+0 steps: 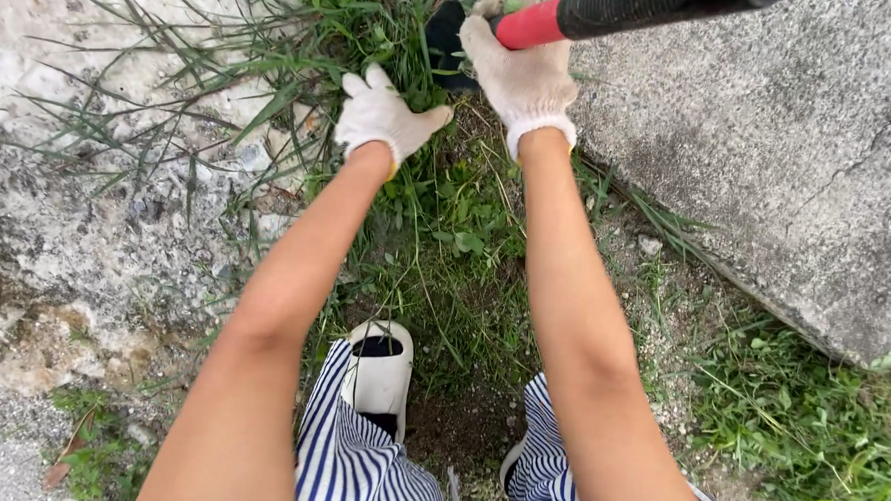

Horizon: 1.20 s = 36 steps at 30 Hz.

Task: Pulling weeds from the ground by hand and using a hand trowel.

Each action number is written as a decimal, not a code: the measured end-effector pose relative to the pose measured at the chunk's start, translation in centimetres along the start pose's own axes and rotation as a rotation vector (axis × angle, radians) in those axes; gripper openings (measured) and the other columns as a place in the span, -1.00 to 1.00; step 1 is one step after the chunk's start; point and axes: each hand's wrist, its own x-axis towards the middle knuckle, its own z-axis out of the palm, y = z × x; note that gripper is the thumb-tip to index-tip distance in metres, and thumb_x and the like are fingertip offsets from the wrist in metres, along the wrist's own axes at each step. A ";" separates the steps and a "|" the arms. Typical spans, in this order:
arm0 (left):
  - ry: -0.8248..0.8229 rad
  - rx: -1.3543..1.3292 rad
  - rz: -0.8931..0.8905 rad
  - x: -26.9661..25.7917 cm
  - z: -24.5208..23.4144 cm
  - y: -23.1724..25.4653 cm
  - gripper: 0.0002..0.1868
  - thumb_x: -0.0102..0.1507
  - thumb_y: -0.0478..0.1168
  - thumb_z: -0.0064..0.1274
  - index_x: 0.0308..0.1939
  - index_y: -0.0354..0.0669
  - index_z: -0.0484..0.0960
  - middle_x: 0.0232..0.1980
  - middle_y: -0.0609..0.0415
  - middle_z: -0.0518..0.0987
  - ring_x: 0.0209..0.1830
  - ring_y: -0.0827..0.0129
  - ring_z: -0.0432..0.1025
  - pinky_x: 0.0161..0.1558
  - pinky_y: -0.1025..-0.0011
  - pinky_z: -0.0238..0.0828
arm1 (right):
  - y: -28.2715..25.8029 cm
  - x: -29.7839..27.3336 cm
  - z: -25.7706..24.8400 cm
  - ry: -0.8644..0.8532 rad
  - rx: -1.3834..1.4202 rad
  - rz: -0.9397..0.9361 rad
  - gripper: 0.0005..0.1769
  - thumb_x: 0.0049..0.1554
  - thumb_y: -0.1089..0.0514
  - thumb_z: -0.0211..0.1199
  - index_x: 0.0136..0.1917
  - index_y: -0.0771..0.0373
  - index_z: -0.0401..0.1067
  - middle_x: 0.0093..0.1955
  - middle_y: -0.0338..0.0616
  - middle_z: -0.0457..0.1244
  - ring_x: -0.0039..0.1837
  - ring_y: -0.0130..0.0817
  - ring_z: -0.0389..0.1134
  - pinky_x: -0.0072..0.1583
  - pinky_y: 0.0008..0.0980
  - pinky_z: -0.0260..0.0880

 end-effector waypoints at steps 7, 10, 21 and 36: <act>0.146 0.089 0.056 4.6 4.6 -2.9 -0.42 0.19 -0.07 0.18 0.23 -0.16 0.37 0.16 -0.17 0.50 0.08 -0.05 0.51 0.00 -0.08 0.47 | -5.4 -2.3 -8.8 0.095 0.309 0.161 -0.64 0.06 0.08 0.56 0.04 0.11 0.45 0.00 -0.30 0.43 0.09 -0.41 0.51 0.25 -0.33 0.56; 0.046 0.074 0.098 4.1 2.7 -2.6 -0.55 0.24 -0.11 0.10 0.17 -0.16 0.48 0.11 -0.15 0.59 0.10 -0.05 0.52 0.06 -0.02 0.45 | -6.7 -2.8 -9.8 0.161 0.339 0.224 -0.64 0.05 0.11 0.53 0.04 0.13 0.43 -0.04 -0.21 0.41 0.00 -0.40 0.51 0.12 -0.32 0.58; -0.045 -0.149 0.177 5.4 2.4 -4.3 -0.57 0.27 -0.03 0.01 0.02 -0.34 0.60 -0.03 -0.33 0.62 0.01 -0.13 0.52 0.06 0.14 0.45 | -2.5 -0.3 -5.2 -0.040 0.426 0.009 -0.73 0.14 0.09 0.48 0.02 0.23 0.49 0.05 -0.04 0.42 0.11 -0.35 0.46 0.27 -0.30 0.57; -0.070 -0.280 0.123 6.0 3.6 -5.2 -0.57 0.26 -0.04 0.02 -0.05 -0.42 0.56 -0.16 -0.27 0.62 -0.13 -0.04 0.55 -0.04 0.11 0.42 | -4.2 2.3 -4.8 -0.104 0.441 0.166 -0.34 0.05 -0.06 0.48 0.23 0.22 0.20 0.14 -0.14 0.33 0.12 -0.34 0.53 0.03 -0.18 0.61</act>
